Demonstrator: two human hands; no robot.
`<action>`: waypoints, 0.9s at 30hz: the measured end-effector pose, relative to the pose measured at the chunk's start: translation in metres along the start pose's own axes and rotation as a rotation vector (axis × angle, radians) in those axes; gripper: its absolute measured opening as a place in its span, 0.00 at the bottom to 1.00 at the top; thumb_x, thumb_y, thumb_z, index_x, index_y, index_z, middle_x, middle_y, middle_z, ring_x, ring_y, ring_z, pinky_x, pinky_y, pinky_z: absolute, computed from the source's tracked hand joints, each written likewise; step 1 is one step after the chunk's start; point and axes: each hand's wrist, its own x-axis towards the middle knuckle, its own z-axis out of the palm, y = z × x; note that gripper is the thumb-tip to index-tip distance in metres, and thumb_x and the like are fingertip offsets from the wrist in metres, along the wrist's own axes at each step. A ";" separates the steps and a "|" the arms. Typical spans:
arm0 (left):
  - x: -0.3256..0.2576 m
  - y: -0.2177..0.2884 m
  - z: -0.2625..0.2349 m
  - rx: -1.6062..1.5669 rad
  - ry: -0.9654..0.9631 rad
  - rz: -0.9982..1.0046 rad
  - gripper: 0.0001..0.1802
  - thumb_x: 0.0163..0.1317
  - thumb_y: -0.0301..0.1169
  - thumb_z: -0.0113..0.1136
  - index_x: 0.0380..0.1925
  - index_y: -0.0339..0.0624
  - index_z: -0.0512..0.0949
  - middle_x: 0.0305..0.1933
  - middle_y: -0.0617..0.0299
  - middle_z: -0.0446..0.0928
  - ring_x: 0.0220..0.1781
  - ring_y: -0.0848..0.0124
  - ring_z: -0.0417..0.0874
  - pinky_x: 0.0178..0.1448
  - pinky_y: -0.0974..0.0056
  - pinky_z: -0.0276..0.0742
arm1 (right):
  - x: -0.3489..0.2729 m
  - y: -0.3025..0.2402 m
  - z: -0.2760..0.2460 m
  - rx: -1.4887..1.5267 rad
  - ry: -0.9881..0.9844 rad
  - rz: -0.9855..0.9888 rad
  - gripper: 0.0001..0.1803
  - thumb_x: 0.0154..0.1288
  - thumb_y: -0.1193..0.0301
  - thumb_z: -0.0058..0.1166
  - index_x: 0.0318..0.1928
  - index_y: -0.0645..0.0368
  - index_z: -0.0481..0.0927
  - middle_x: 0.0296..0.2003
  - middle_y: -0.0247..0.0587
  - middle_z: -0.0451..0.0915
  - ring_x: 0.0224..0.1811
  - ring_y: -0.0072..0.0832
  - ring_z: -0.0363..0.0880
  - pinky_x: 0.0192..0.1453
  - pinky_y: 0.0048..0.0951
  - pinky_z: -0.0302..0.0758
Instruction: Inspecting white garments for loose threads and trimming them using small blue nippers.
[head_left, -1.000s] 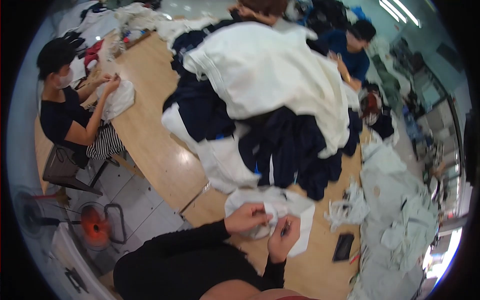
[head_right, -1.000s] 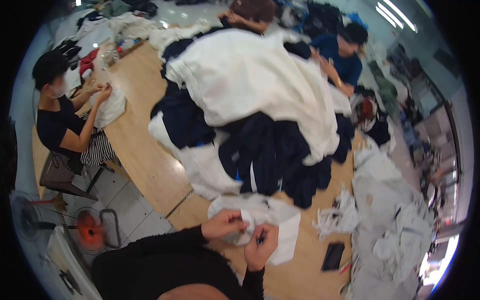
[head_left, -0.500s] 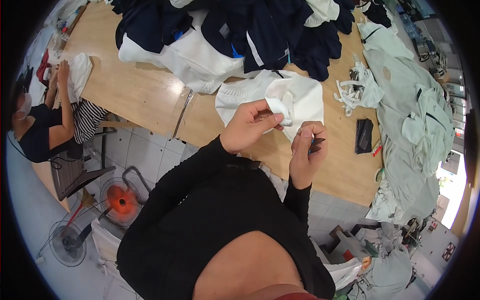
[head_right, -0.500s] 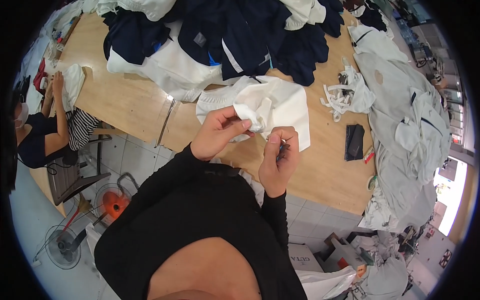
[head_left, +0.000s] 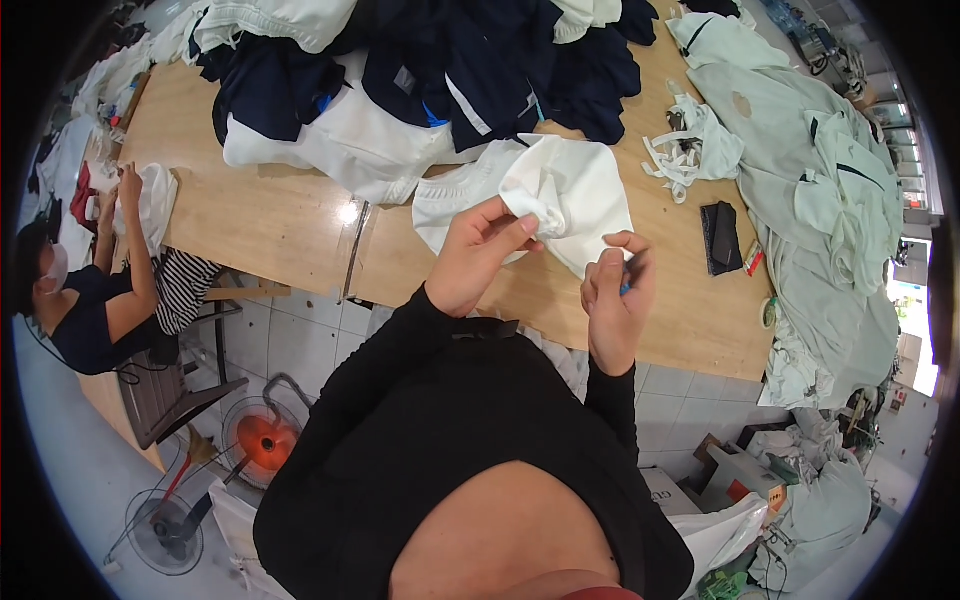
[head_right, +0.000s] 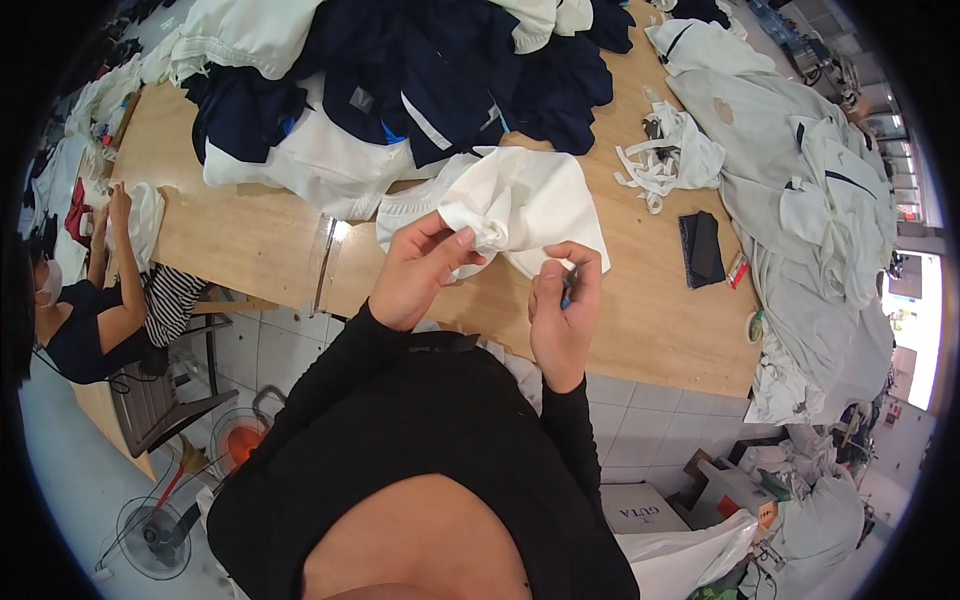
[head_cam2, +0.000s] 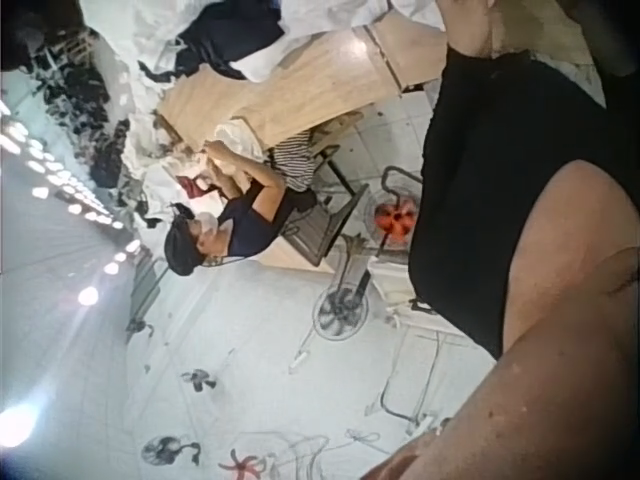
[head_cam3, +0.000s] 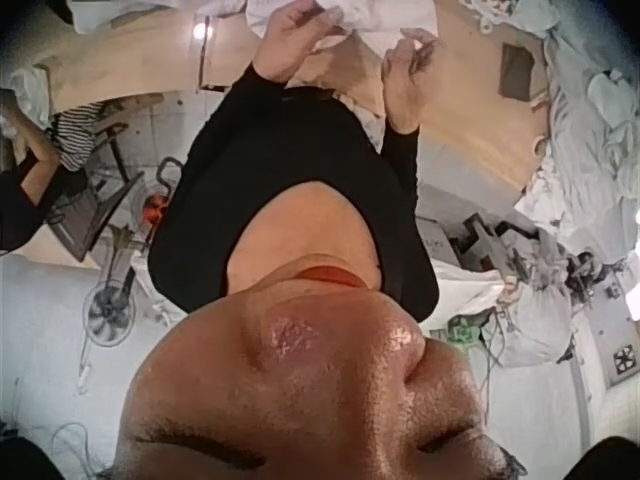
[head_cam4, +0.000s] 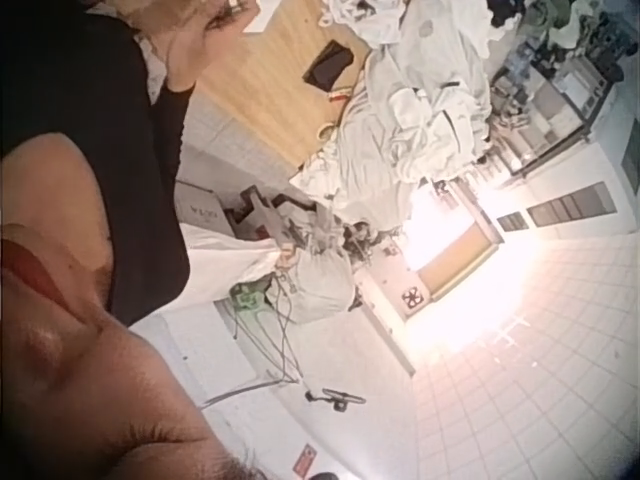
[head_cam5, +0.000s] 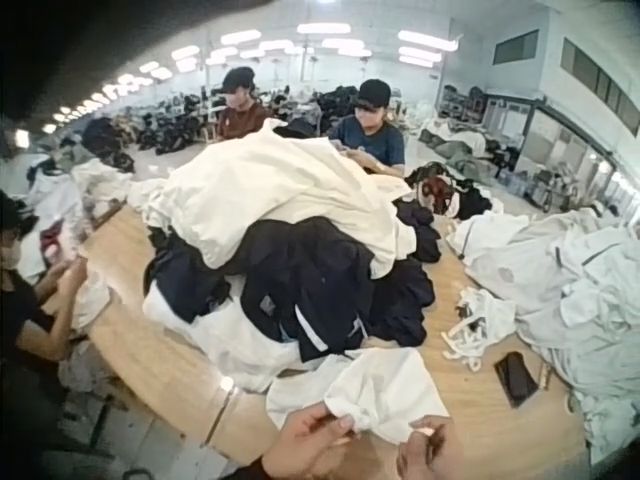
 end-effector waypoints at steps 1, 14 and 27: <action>0.000 0.000 -0.001 0.001 -0.002 -0.004 0.17 0.81 0.33 0.64 0.61 0.33 0.84 0.54 0.63 0.87 0.51 0.75 0.85 0.60 0.65 0.82 | -0.002 0.001 -0.004 0.001 0.004 0.001 0.06 0.89 0.70 0.49 0.54 0.60 0.73 0.32 0.27 0.73 0.28 0.10 0.63 0.32 0.18 0.61; -0.001 0.010 -0.001 0.170 -0.021 -0.013 0.14 0.80 0.29 0.66 0.59 0.33 0.85 0.53 0.64 0.88 0.54 0.79 0.84 0.62 0.69 0.79 | 0.015 0.009 0.010 -0.438 -0.076 -0.242 0.15 0.77 0.67 0.70 0.45 0.66 0.78 0.30 0.40 0.85 0.30 0.21 0.79 0.36 0.27 0.76; -0.004 0.015 -0.003 0.339 -0.058 0.004 0.14 0.78 0.28 0.68 0.58 0.31 0.86 0.49 0.63 0.89 0.52 0.80 0.84 0.60 0.69 0.80 | 0.015 0.015 0.011 -0.453 -0.074 -0.326 0.14 0.73 0.69 0.74 0.42 0.64 0.80 0.25 0.37 0.81 0.25 0.19 0.73 0.32 0.24 0.72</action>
